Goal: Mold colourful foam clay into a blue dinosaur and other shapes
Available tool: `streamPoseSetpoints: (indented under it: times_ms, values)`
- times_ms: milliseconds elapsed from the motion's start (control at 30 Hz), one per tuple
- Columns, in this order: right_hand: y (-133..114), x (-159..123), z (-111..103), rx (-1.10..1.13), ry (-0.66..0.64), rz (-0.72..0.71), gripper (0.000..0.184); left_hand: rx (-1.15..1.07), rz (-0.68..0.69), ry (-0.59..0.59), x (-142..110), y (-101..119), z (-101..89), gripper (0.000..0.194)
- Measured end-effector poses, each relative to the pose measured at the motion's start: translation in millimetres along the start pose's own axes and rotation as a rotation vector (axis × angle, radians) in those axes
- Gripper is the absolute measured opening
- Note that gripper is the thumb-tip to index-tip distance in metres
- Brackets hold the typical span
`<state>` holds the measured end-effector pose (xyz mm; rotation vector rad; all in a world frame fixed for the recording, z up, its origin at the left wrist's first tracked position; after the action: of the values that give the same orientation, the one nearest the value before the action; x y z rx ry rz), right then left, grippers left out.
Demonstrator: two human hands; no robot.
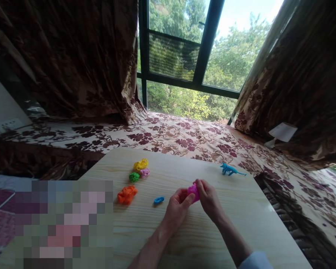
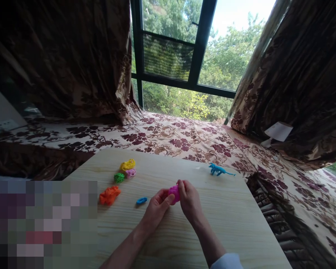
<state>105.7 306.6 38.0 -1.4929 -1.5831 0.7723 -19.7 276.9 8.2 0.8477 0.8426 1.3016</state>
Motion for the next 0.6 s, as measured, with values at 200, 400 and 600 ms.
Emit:
streamPoseSetpoints:
  times_ms: [200,400,600]
  values:
    - [-15.0,-0.3,-6.2,-0.070,0.046,-0.037,0.037,-0.004,-0.010,0.008,-0.4,-4.7,-2.6,0.030]
    - [-3.8,1.8,-4.2,-0.063,0.067,0.018,0.047,-0.015,-0.006,-0.019,-1.1,-8.8,4.3,0.033]
    - [10.4,-3.2,13.3,0.146,-0.001,0.097,0.053,-0.008,-0.036,-0.085,-5.1,4.6,3.6,0.024]
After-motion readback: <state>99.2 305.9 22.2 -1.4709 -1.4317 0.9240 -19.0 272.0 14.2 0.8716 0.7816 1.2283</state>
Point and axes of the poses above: each hand's wrist, its own x-axis towards the middle knuckle, its own z-axis out of the palm, y = z × x, the point moved 4 cm from there along x, towards the middle knuckle, and after that the axes turned 2 degrees about y, right-handed, at the moved point
